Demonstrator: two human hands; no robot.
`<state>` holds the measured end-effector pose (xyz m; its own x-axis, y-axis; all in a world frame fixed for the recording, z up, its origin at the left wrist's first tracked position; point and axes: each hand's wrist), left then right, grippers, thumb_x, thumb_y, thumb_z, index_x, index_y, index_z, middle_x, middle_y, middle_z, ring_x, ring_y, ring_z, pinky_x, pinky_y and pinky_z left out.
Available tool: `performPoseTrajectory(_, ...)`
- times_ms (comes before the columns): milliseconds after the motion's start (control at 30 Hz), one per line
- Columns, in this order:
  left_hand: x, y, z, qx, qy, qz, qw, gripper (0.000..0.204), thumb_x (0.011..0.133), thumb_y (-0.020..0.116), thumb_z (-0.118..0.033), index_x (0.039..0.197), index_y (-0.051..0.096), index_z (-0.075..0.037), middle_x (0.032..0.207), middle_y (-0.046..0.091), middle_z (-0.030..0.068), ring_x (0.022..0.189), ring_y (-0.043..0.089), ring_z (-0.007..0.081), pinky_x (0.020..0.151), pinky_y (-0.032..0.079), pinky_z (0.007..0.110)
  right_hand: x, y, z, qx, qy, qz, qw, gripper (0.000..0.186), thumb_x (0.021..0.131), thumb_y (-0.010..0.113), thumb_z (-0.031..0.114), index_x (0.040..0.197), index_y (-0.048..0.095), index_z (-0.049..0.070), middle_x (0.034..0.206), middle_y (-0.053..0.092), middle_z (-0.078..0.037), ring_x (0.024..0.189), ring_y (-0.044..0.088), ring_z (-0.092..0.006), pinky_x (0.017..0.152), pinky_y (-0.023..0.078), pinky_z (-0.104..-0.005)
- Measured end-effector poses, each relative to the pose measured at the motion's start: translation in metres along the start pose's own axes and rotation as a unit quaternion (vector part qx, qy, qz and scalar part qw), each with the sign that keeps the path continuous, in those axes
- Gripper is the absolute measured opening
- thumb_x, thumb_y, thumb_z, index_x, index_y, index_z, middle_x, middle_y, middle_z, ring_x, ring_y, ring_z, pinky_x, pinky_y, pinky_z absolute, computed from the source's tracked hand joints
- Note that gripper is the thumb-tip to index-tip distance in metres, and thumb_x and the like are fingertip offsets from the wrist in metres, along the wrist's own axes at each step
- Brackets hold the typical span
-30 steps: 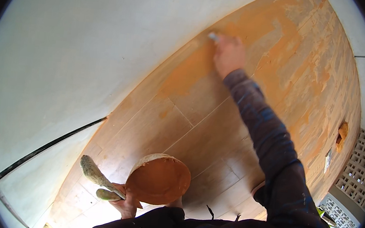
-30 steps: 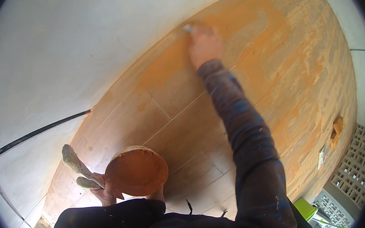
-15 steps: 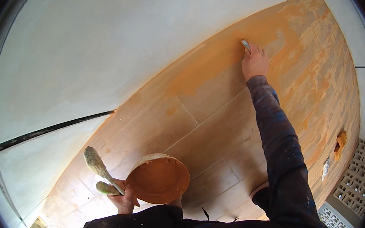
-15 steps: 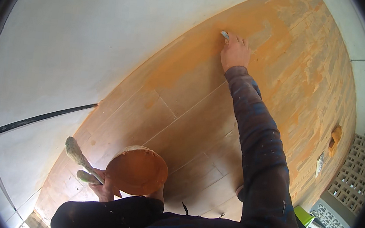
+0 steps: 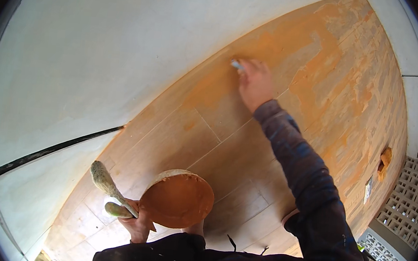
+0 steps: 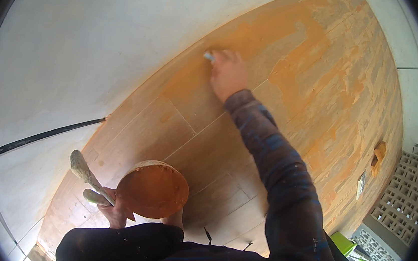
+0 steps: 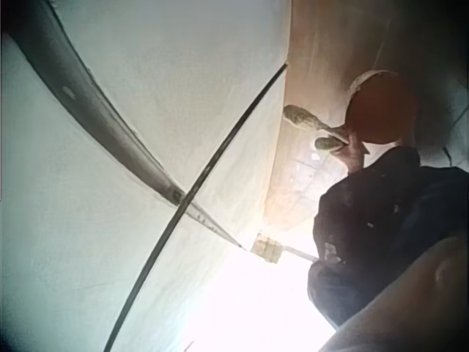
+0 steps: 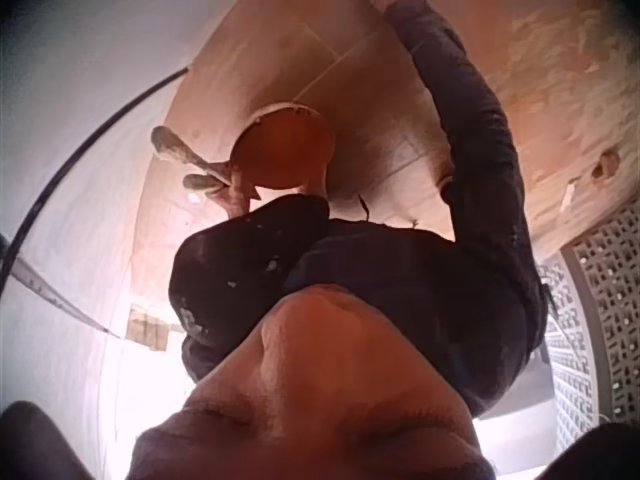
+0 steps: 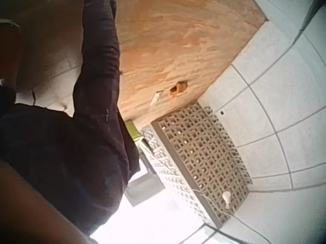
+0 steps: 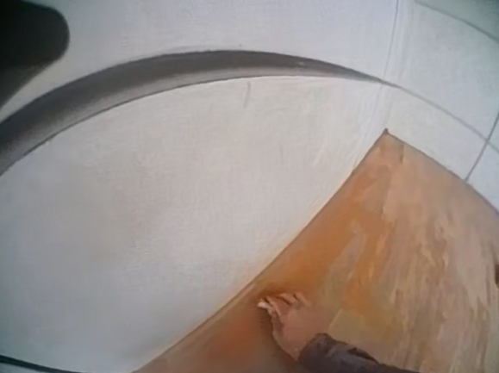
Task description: The person applies a wood putty or filler to the gaps in a plank floor using a small scraper, repeatedly picking up more putty from a container and smoothing it over the joints.
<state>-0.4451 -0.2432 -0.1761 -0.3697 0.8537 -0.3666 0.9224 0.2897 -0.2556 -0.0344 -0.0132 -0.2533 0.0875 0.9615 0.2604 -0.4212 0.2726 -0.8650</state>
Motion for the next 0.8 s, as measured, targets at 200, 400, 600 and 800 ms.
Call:
performPoseTrajectory(200, -0.004, -0.011, 0.010, 0.036, 0.065, -0.018, 0.997, 0.029, 0.083, 0.073, 0.001, 0.085, 0.045, -0.008, 0.070, 0.055, 0.0047, 0.054, 0.052, 0.0106, 0.051, 0.047, 0.027, -0.080, 0.041, 0.120, 0.085, -0.127, 0.102, 0.983, 0.033, 0.081, 0.066, 0.007, 0.114, 0.069, 0.008, 0.109, 0.066, -0.010, 0.103, 0.059, -0.0308, 0.090, 0.049, -0.0437)
performPoseTrajectory(400, -0.006, 0.001, 0.009, 0.027, 0.021, -0.018, 0.999, 0.026, 0.082, 0.068, 0.003, 0.086, 0.044, -0.007, 0.072, 0.057, 0.0074, 0.050, 0.052, 0.0116, 0.045, 0.046, 0.027, -0.029, 0.040, 0.069, 0.069, -0.141, 0.075, 0.985, 0.038, 0.084, 0.064, 0.006, 0.122, 0.068, 0.009, 0.122, 0.068, -0.005, 0.109, 0.060, -0.0278, 0.097, 0.046, -0.0419)
performPoseTrajectory(600, -0.009, -0.005, -0.007, 0.004, -0.032, -0.016, 0.999, 0.025, 0.082, 0.069, 0.001, 0.086, 0.046, -0.006, 0.077, 0.064, 0.0128, 0.050, 0.056, 0.0134, 0.043, 0.047, 0.028, -0.061, 0.022, 0.079, 0.091, -0.205, 0.220, 0.949, 0.037, 0.088, 0.062, 0.003, 0.123, 0.069, 0.009, 0.133, 0.067, -0.003, 0.119, 0.058, -0.0261, 0.099, 0.046, -0.0408)
performPoseTrajectory(800, -0.004, -0.010, 0.024, 0.039, 0.101, 0.005, 0.994, 0.022, 0.082, 0.070, 0.000, 0.086, 0.049, -0.004, 0.080, 0.065, 0.0149, 0.045, 0.054, 0.0148, 0.035, 0.045, 0.029, -0.043, 0.046, 0.088, 0.103, -0.168, 0.110, 0.974, 0.045, 0.085, 0.063, -0.001, 0.128, 0.068, 0.010, 0.134, 0.066, -0.005, 0.122, 0.058, -0.0270, 0.101, 0.047, -0.0413)
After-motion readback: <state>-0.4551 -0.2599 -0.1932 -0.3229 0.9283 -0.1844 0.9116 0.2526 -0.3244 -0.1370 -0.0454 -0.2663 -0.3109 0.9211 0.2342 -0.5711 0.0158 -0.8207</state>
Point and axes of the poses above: each hand's wrist, its own x-axis towards the middle knuckle, its own y-axis out of the palm, z = x × y
